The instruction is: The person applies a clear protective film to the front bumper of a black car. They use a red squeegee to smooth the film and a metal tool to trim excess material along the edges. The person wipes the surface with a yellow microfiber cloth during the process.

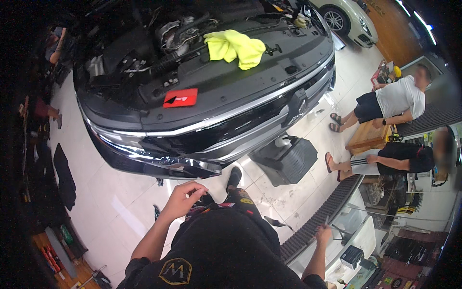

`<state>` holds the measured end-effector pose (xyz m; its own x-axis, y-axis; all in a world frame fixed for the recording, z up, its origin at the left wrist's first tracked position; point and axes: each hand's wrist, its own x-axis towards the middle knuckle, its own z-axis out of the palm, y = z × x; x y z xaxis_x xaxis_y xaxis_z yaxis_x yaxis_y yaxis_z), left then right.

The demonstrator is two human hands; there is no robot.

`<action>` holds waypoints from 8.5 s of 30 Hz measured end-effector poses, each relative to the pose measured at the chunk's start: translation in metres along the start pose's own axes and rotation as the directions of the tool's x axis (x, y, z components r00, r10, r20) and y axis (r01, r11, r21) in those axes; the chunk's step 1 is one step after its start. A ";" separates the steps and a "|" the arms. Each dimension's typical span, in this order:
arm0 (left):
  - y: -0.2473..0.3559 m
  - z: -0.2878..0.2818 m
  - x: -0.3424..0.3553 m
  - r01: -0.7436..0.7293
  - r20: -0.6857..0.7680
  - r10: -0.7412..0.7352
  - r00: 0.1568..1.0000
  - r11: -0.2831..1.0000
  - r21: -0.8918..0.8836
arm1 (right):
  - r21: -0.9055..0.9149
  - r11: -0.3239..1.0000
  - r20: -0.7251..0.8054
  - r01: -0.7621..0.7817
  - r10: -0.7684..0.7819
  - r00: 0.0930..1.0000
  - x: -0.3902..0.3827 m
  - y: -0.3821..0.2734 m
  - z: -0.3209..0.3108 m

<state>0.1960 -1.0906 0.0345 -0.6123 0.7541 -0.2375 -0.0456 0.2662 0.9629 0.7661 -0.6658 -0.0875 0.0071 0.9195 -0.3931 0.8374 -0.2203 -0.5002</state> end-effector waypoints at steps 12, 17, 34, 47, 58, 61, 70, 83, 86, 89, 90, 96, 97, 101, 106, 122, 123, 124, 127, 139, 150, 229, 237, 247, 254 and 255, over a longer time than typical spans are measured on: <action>0.014 -0.035 -0.050 -0.057 -0.119 0.065 0.991 0.996 0.071 | -0.544 0.837 0.010 0.057 -0.061 0.998 0.077 -0.138 -0.009; 0.013 -0.034 -0.043 -0.051 -0.192 0.078 0.978 0.988 0.143 | -0.078 0.613 -0.126 0.786 -0.788 0.603 0.039 -0.349 0.039; 0.067 0.069 0.003 0.046 -0.566 -0.034 0.824 0.999 0.006 | 0.170 -0.408 0.563 0.897 -0.707 -0.428 -0.233 -0.686 0.318; 0.075 0.017 0.083 0.001 -0.785 0.120 0.607 0.989 0.151 | 0.768 0.376 0.458 0.518 -0.889 -0.033 -0.114 -0.611 0.194; 0.029 -0.095 0.188 0.069 -0.806 0.495 0.323 0.837 0.542 | 0.552 0.749 0.284 0.366 -0.582 0.762 0.155 -0.599 0.142; 0.018 -0.097 0.190 0.061 -0.826 0.463 0.322 0.860 0.506 | 0.648 0.668 0.210 0.366 -0.618 0.758 0.163 -0.603 0.160; 0.018 -0.095 0.187 0.097 -0.834 0.451 0.318 0.859 0.502 | 0.423 0.772 0.165 0.474 -0.580 0.798 0.092 -0.604 0.183; 0.016 -0.100 0.183 0.034 -0.818 0.470 0.331 0.860 0.508 | 0.726 0.635 0.134 0.265 -0.508 0.851 0.102 -0.598 0.184; 0.013 -0.097 0.188 0.030 -0.815 0.476 0.332 0.858 0.513 | 0.638 0.673 0.127 0.374 -0.571 0.811 0.120 -0.595 0.187; 0.016 -0.099 0.183 0.058 -0.825 0.467 0.318 0.859 0.509 | 0.670 0.685 0.190 0.285 -0.529 0.827 0.084 -0.592 0.192; 0.017 -0.098 0.184 0.064 -0.824 0.469 0.319 0.856 0.512 | 0.674 0.697 0.200 0.246 -0.493 0.847 0.072 -0.589 0.199; 0.019 -0.095 0.184 0.070 -0.808 0.486 0.334 0.842 0.536 | 0.746 0.666 0.383 0.011 -0.443 0.810 0.021 -0.563 0.218; 0.015 -0.100 0.183 0.066 -0.810 0.484 0.332 0.844 0.532 | 0.801 0.596 0.368 -0.053 -0.422 0.829 0.024 -0.567 0.210; 0.014 -0.099 0.184 0.059 -0.805 0.486 0.341 0.843 0.534 | 0.841 0.539 0.314 -0.045 -0.419 0.852 0.067 -0.579 0.184; 0.012 -0.099 0.187 0.045 -0.807 0.480 0.344 0.850 0.524 | 0.819 0.570 0.265 0.066 -0.477 0.838 0.092 -0.594 0.192; 0.019 -0.093 0.191 0.033 -0.797 0.495 0.345 0.842 0.538 | 0.643 0.736 0.506 0.212 -0.615 0.605 -0.102 -0.532 0.243; 0.021 -0.093 0.188 0.049 -0.808 0.482 0.339 0.849 0.527 | 0.672 0.720 0.484 0.175 -0.605 0.632 -0.095 -0.527 0.246; 0.023 -0.094 0.186 0.064 -0.818 0.468 0.334 0.855 0.515 | 0.700 0.701 0.464 0.138 -0.593 0.659 -0.083 -0.523 0.244; 0.025 -0.095 0.180 0.018 -0.826 0.466 0.317 0.868 0.496 | 0.793 0.609 0.387 0.022 -0.531 0.754 -0.049 -0.547 0.218; 0.048 -0.097 0.166 -0.030 -0.809 0.271 0.521 0.954 0.299 | 0.716 0.696 0.393 0.060 -0.472 0.789 -0.137 -0.526 0.272; 0.048 -0.131 0.142 -0.347 -0.699 0.292 0.653 0.936 0.066 | 0.895 0.443 0.194 0.056 -0.498 0.845 -0.196 -0.512 0.302; 0.010 -0.211 0.115 -0.478 -0.586 0.610 0.533 0.789 0.386 | 0.925 0.289 0.340 -0.246 -0.346 0.874 -0.393 -0.522 0.389; 0.000 -0.217 0.119 -0.534 -0.602 0.618 0.506 0.772 0.345 | 0.732 0.536 0.655 -0.420 -0.385 0.650 -0.418 -0.513 0.365; 0.013 -0.211 0.115 -0.514 -0.588 0.593 0.549 0.795 0.322 | 0.714 0.663 0.655 -0.224 -0.521 0.547 -0.380 -0.516 0.367; 0.011 -0.212 0.116 -0.499 -0.586 0.604 0.540 0.791 0.355 | 0.756 0.638 0.542 -0.146 -0.485 0.687 -0.405 -0.518 0.396; 0.011 -0.212 0.116 -0.495 -0.586 0.601 0.543 0.793 0.355 | 0.766 0.627 0.527 -0.141 -0.486 0.697 -0.409 -0.517 0.399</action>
<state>-0.0424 -1.1275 0.0451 -0.8228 0.2177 0.5251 0.5468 0.0511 0.8357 0.1119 -1.0577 0.0242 -0.6900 0.5768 -0.4372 0.1054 -0.5175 -0.8492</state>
